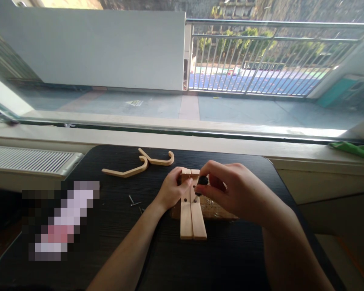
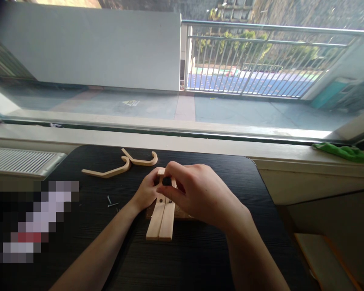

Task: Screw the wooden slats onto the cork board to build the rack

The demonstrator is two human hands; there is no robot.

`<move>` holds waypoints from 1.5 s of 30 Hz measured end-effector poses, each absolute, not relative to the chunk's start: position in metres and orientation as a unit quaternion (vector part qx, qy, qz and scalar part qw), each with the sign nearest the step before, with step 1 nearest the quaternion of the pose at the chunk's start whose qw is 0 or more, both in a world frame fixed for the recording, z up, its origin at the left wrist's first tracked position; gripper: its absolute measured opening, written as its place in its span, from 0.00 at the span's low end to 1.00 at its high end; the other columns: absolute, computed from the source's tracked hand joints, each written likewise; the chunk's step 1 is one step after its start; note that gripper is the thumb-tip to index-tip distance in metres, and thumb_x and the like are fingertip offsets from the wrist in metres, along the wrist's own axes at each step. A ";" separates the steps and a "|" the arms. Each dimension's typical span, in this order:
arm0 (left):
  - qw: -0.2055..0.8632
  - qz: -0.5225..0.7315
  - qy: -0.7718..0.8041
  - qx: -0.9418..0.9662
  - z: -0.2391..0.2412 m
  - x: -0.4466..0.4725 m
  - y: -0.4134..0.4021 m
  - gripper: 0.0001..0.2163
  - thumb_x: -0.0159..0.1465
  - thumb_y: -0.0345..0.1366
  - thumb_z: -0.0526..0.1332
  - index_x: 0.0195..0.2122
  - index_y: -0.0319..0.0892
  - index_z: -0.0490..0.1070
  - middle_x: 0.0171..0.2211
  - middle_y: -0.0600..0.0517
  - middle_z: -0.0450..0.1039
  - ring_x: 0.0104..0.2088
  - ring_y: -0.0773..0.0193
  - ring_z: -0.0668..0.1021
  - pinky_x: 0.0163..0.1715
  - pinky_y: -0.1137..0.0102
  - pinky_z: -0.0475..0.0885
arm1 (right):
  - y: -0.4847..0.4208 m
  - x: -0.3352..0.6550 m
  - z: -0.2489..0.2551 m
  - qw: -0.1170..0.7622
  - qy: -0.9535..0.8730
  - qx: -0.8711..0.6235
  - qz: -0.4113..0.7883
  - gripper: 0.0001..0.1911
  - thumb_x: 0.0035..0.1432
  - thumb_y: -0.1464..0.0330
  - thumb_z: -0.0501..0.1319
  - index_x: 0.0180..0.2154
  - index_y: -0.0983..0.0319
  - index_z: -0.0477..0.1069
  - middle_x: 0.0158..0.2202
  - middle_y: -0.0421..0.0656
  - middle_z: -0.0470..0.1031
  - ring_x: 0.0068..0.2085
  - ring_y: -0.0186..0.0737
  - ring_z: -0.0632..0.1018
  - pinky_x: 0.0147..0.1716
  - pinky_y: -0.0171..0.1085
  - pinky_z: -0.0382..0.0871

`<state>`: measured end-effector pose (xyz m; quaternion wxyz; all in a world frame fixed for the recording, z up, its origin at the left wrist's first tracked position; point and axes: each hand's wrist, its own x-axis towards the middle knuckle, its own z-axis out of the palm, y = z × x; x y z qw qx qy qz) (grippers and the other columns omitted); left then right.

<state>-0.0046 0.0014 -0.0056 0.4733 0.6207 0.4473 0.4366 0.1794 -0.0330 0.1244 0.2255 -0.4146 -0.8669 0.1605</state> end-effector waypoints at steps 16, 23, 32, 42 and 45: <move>0.478 0.444 0.450 0.610 -0.002 -0.003 0.000 0.06 0.57 0.37 0.64 0.30 0.41 0.69 0.30 0.51 0.70 0.33 0.61 0.73 0.34 0.69 0.70 | -0.034 0.172 0.121 0.240 -0.873 -0.411 0.106 0.11 0.62 0.63 0.62 0.30 0.60 0.64 0.19 0.31 0.59 0.19 0.29 0.57 0.23 0.33 0.47; 0.478 0.443 0.446 0.613 -0.002 -0.003 0.001 0.03 0.55 0.32 0.63 0.30 0.41 0.68 0.30 0.51 0.71 0.34 0.61 0.73 0.35 0.69 0.70 | -0.033 0.169 0.121 0.247 -0.876 -0.406 0.080 0.13 0.63 0.63 0.61 0.27 0.61 0.67 0.18 0.33 0.60 0.20 0.29 0.58 0.23 0.34 0.47; 0.473 0.437 0.450 0.618 -0.001 -0.004 0.001 0.02 0.55 0.31 0.61 0.30 0.41 0.68 0.31 0.51 0.72 0.34 0.61 0.74 0.36 0.68 0.71 | -0.032 0.162 0.120 0.254 -0.852 -0.456 0.045 0.17 0.59 0.62 0.63 0.21 0.62 0.67 0.17 0.34 0.62 0.20 0.29 0.57 0.23 0.35 0.45; 0.467 0.434 0.446 0.628 -0.003 -0.003 0.001 0.02 0.58 0.31 0.62 0.32 0.40 0.70 0.31 0.51 0.72 0.33 0.62 0.73 0.34 0.69 0.69 | -0.032 0.160 0.115 0.304 -0.839 -0.405 0.197 0.16 0.63 0.68 0.62 0.53 0.59 0.76 0.35 0.41 0.81 0.30 0.33 0.76 0.30 0.33 0.64; 0.451 0.435 0.440 0.643 -0.003 -0.004 0.002 0.01 0.58 0.30 0.61 0.32 0.40 0.71 0.32 0.51 0.73 0.35 0.62 0.73 0.36 0.69 0.69 | -0.032 0.162 0.116 0.300 -0.837 -0.375 0.264 0.15 0.65 0.68 0.60 0.52 0.60 0.76 0.38 0.43 0.81 0.35 0.35 0.78 0.34 0.33 0.68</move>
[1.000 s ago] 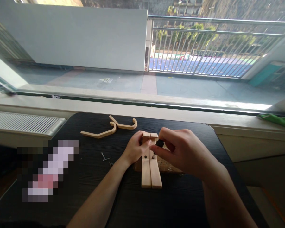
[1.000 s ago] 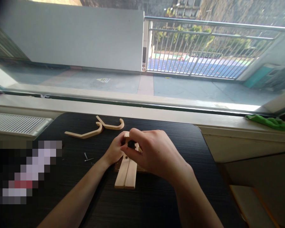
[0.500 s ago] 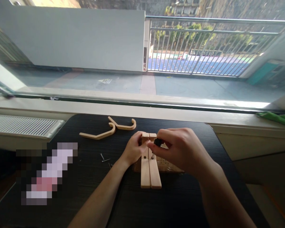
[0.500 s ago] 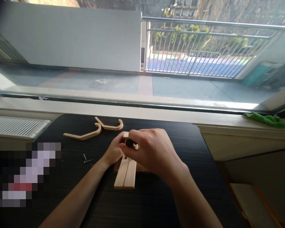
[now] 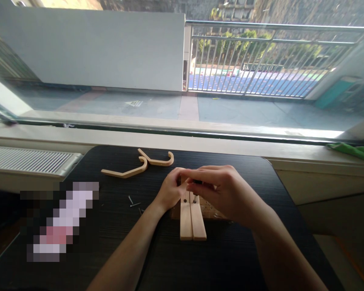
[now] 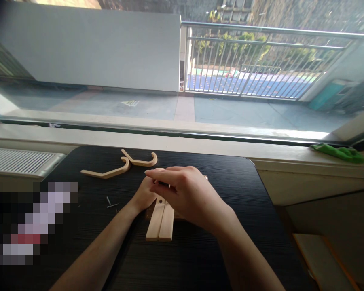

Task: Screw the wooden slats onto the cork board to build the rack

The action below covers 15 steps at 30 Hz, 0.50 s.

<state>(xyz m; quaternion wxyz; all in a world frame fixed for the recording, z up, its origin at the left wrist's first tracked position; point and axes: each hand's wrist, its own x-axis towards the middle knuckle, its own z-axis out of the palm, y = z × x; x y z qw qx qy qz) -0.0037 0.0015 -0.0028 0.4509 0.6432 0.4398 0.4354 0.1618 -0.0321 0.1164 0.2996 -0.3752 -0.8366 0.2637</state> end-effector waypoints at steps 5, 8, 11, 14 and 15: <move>0.434 0.446 0.455 0.637 -0.008 -0.004 0.002 0.03 0.57 0.29 0.61 0.28 0.41 0.67 0.27 0.54 0.66 0.31 0.65 0.70 0.31 0.72 0.66 | -0.032 0.174 0.120 0.247 -0.856 -0.364 0.272 0.26 0.66 0.75 0.51 0.64 0.62 0.62 0.42 0.46 0.79 0.37 0.37 0.77 0.35 0.35 0.69; 0.450 0.446 0.441 0.636 -0.010 -0.003 0.002 0.02 0.57 0.30 0.60 0.29 0.41 0.67 0.27 0.55 0.66 0.30 0.66 0.70 0.30 0.72 0.65 | -0.032 0.182 0.122 0.243 -0.860 -0.343 0.289 0.28 0.64 0.78 0.50 0.65 0.63 0.60 0.41 0.46 0.79 0.35 0.35 0.77 0.35 0.33 0.68; 0.451 0.447 0.441 0.635 -0.011 -0.003 0.003 0.01 0.58 0.30 0.60 0.31 0.41 0.69 0.28 0.54 0.67 0.31 0.66 0.71 0.31 0.72 0.66 | -0.032 0.184 0.123 0.236 -0.852 -0.364 0.293 0.23 0.66 0.75 0.51 0.61 0.63 0.65 0.37 0.43 0.79 0.31 0.34 0.76 0.34 0.33 0.68; 0.454 0.445 0.445 0.631 -0.010 -0.003 0.003 0.02 0.57 0.29 0.61 0.32 0.40 0.70 0.30 0.53 0.70 0.32 0.65 0.72 0.32 0.71 0.67 | -0.032 0.182 0.125 0.224 -0.845 -0.381 0.301 0.19 0.66 0.74 0.53 0.57 0.61 0.68 0.34 0.41 0.79 0.29 0.33 0.75 0.31 0.32 0.66; 0.458 0.443 0.445 0.630 -0.009 -0.003 0.002 0.03 0.57 0.30 0.61 0.33 0.40 0.70 0.31 0.53 0.70 0.32 0.64 0.72 0.33 0.70 0.67 | -0.032 0.181 0.126 0.224 -0.845 -0.380 0.303 0.18 0.66 0.74 0.53 0.56 0.60 0.69 0.35 0.40 0.79 0.29 0.33 0.75 0.31 0.32 0.66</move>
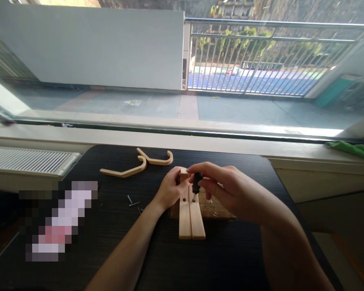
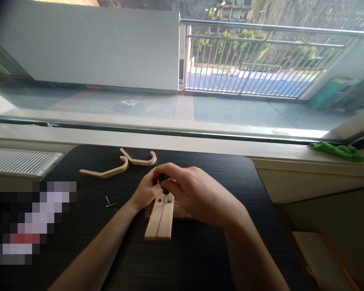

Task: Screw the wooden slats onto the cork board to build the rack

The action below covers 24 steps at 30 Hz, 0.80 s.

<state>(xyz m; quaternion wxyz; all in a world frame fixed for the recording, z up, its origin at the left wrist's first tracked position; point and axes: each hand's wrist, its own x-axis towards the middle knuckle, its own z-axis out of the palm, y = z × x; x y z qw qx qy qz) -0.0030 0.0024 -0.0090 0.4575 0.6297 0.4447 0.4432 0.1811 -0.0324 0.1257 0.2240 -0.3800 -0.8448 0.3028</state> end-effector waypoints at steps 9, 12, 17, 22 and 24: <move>0.464 0.443 0.440 0.628 -0.006 -0.003 0.002 0.03 0.56 0.29 0.61 0.32 0.40 0.70 0.31 0.53 0.70 0.34 0.63 0.73 0.35 0.69 0.67 | -0.034 0.180 0.129 0.224 -0.836 -0.394 0.308 0.16 0.66 0.73 0.55 0.53 0.57 0.72 0.39 0.41 0.80 0.34 0.34 0.77 0.33 0.32 0.65; 0.459 0.445 0.440 0.630 -0.005 -0.003 0.002 0.02 0.57 0.28 0.61 0.32 0.40 0.70 0.30 0.53 0.69 0.34 0.64 0.72 0.35 0.70 0.67 | -0.035 0.179 0.130 0.213 -0.830 -0.418 0.301 0.16 0.66 0.72 0.54 0.53 0.60 0.72 0.37 0.42 0.80 0.30 0.34 0.75 0.30 0.32 0.64; 0.470 0.448 0.437 0.622 -0.003 -0.002 0.001 0.03 0.56 0.29 0.61 0.32 0.40 0.70 0.30 0.54 0.69 0.32 0.65 0.72 0.34 0.70 0.67 | -0.034 0.178 0.129 0.218 -0.830 -0.415 0.302 0.16 0.66 0.71 0.55 0.53 0.58 0.72 0.32 0.39 0.79 0.26 0.32 0.73 0.29 0.32 0.63; 0.473 0.452 0.437 0.618 -0.003 -0.001 0.001 0.03 0.55 0.27 0.61 0.31 0.40 0.70 0.29 0.54 0.69 0.32 0.65 0.71 0.33 0.70 0.66 | -0.035 0.178 0.129 0.210 -0.828 -0.418 0.309 0.16 0.66 0.71 0.55 0.53 0.57 0.72 0.31 0.39 0.78 0.24 0.31 0.71 0.28 0.31 0.62; 0.475 0.451 0.438 0.616 -0.003 -0.001 0.001 0.03 0.55 0.27 0.61 0.31 0.40 0.69 0.30 0.54 0.69 0.32 0.65 0.71 0.33 0.70 0.66 | -0.035 0.178 0.129 0.207 -0.829 -0.422 0.303 0.16 0.66 0.71 0.55 0.53 0.57 0.72 0.31 0.39 0.78 0.23 0.30 0.70 0.27 0.31 0.62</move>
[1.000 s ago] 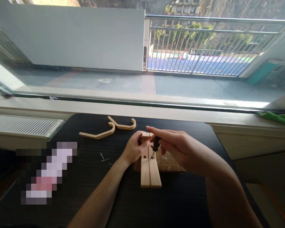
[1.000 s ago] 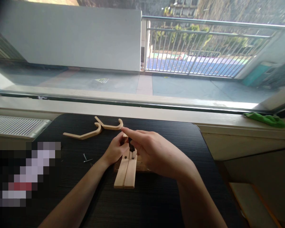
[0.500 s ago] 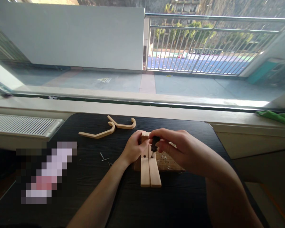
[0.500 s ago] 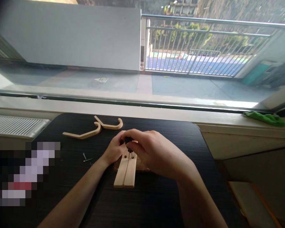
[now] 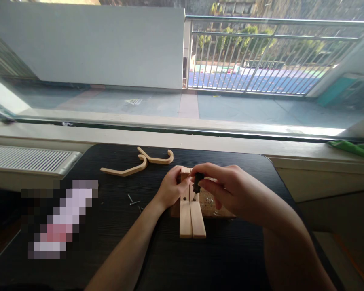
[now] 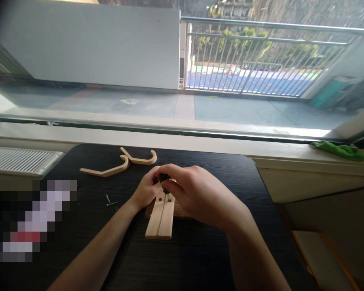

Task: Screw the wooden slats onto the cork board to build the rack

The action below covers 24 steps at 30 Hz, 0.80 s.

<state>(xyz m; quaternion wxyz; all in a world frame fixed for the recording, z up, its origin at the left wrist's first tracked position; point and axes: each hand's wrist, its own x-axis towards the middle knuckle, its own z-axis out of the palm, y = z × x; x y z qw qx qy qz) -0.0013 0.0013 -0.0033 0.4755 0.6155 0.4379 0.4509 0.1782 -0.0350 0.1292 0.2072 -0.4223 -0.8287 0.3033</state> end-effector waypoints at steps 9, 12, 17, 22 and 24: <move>0.469 0.443 0.448 0.619 -0.004 -0.003 0.002 0.04 0.54 0.27 0.60 0.30 0.41 0.68 0.31 0.52 0.69 0.34 0.63 0.71 0.36 0.70 0.68 | -0.036 0.181 0.131 0.199 -0.846 -0.407 0.282 0.13 0.65 0.71 0.56 0.49 0.56 0.73 0.26 0.35 0.73 0.23 0.30 0.64 0.25 0.30 0.57; 0.471 0.440 0.447 0.619 -0.004 -0.003 0.001 0.04 0.54 0.27 0.61 0.30 0.41 0.69 0.31 0.52 0.70 0.35 0.62 0.72 0.37 0.69 0.69 | -0.037 0.182 0.132 0.196 -0.854 -0.397 0.273 0.11 0.65 0.71 0.57 0.48 0.57 0.73 0.27 0.35 0.73 0.24 0.30 0.64 0.26 0.30 0.56; 0.486 0.438 0.445 0.611 -0.005 -0.003 0.001 0.04 0.54 0.29 0.62 0.31 0.41 0.69 0.33 0.51 0.71 0.36 0.61 0.74 0.40 0.67 0.71 | -0.038 0.184 0.134 0.190 -0.861 -0.391 0.265 0.10 0.64 0.71 0.58 0.46 0.58 0.74 0.27 0.37 0.74 0.23 0.30 0.66 0.26 0.30 0.58; 0.496 0.441 0.439 0.605 -0.009 -0.003 0.001 0.05 0.55 0.31 0.64 0.33 0.41 0.70 0.32 0.51 0.72 0.37 0.60 0.75 0.39 0.67 0.72 | -0.037 0.186 0.133 0.188 -0.864 -0.395 0.249 0.11 0.64 0.69 0.59 0.48 0.59 0.75 0.26 0.37 0.75 0.22 0.31 0.68 0.26 0.31 0.58; 0.499 0.441 0.438 0.604 -0.009 -0.003 0.001 0.05 0.55 0.31 0.65 0.33 0.41 0.70 0.32 0.51 0.73 0.36 0.61 0.75 0.38 0.67 0.72 | -0.036 0.186 0.132 0.193 -0.866 -0.395 0.240 0.10 0.64 0.68 0.60 0.47 0.58 0.75 0.25 0.37 0.75 0.22 0.31 0.68 0.26 0.31 0.58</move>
